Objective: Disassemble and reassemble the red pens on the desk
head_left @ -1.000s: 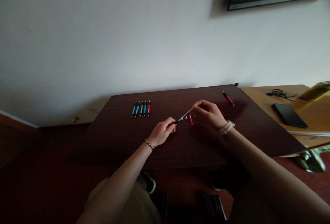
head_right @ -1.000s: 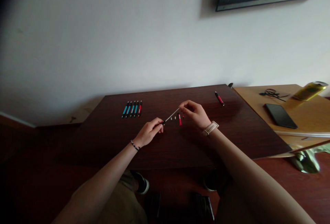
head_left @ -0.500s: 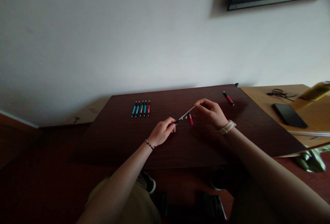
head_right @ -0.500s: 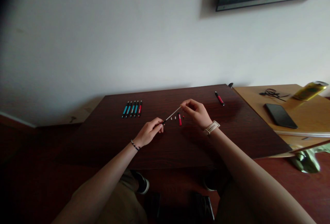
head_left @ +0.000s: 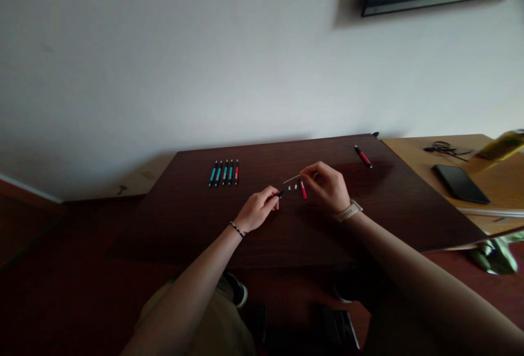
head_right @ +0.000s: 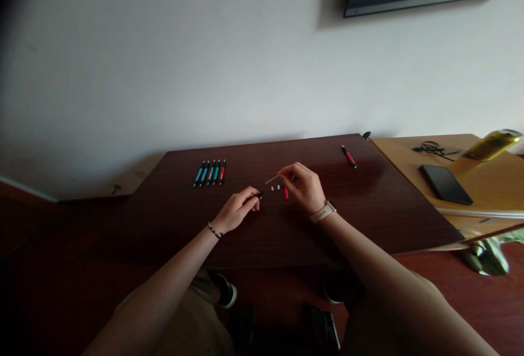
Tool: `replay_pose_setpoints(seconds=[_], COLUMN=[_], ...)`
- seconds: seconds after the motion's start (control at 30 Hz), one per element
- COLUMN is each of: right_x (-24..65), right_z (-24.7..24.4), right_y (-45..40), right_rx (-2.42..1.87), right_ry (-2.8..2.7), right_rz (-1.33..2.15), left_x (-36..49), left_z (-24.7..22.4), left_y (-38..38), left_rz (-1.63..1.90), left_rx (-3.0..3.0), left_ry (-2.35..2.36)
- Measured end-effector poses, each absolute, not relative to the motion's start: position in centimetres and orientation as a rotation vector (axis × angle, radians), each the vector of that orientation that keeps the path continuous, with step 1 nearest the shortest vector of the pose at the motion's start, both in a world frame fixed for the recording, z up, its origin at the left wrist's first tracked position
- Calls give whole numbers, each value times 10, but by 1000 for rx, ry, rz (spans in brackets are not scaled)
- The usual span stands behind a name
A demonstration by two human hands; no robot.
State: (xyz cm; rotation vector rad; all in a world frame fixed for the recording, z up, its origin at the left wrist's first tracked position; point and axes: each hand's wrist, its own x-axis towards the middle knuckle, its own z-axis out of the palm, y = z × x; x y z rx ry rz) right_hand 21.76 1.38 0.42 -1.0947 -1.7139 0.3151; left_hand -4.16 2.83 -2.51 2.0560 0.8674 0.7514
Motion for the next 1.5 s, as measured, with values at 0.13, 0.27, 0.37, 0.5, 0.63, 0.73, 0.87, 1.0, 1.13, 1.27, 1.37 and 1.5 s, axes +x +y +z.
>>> replay_pose_setpoints(seconds=[0.13, 0.27, 0.37, 0.5, 0.63, 0.73, 0.87, 1.0, 1.13, 1.27, 1.37, 1.5], right_x=[210, 205, 201, 196, 192, 191, 191, 192, 193, 193, 194, 198], right_z=[-4, -10, -14, -21, -26, -26, -25, -26, -26, -26, -25, -22], right_y=[11, 11, 11, 12, 13, 12, 11, 11, 11, 7, 3, -5], right_rx=[-947, -900, -867, -844, -859, -888, -923, -932, -924, -928, -946, -998], right_ry=[-2086, -2352, -2456, -2538, -2575, -2595, -2599, -2584, -2564, -2550, -2535, -2517], right_rz=[114, -51, -138, -188, -189, -176, -176, -164, -131, -93, -50, 1], left_x=[-41, -40, -39, -38, -37, -36, -35, -36, -36, -35, -35, -35], left_z=[-24, -24, -24, -25, -25, -25, -25, -26, -27, -28, -28, -27], left_y=[29, 30, 31, 32, 34, 34, 34, 34, 34, 34, 34, 33], left_rz=[798, 842, 834, 864, 927, 928, 904, 891, 894, 908, 897, 875], left_rx=[2018, 1987, 1988, 2033, 2061, 2053, 2061, 2071, 2089, 2110, 2136, 2144], left_ry=[868, 879, 888, 975, 1091, 1115, 1110, 1122, 1118, 1110, 1113, 1068])
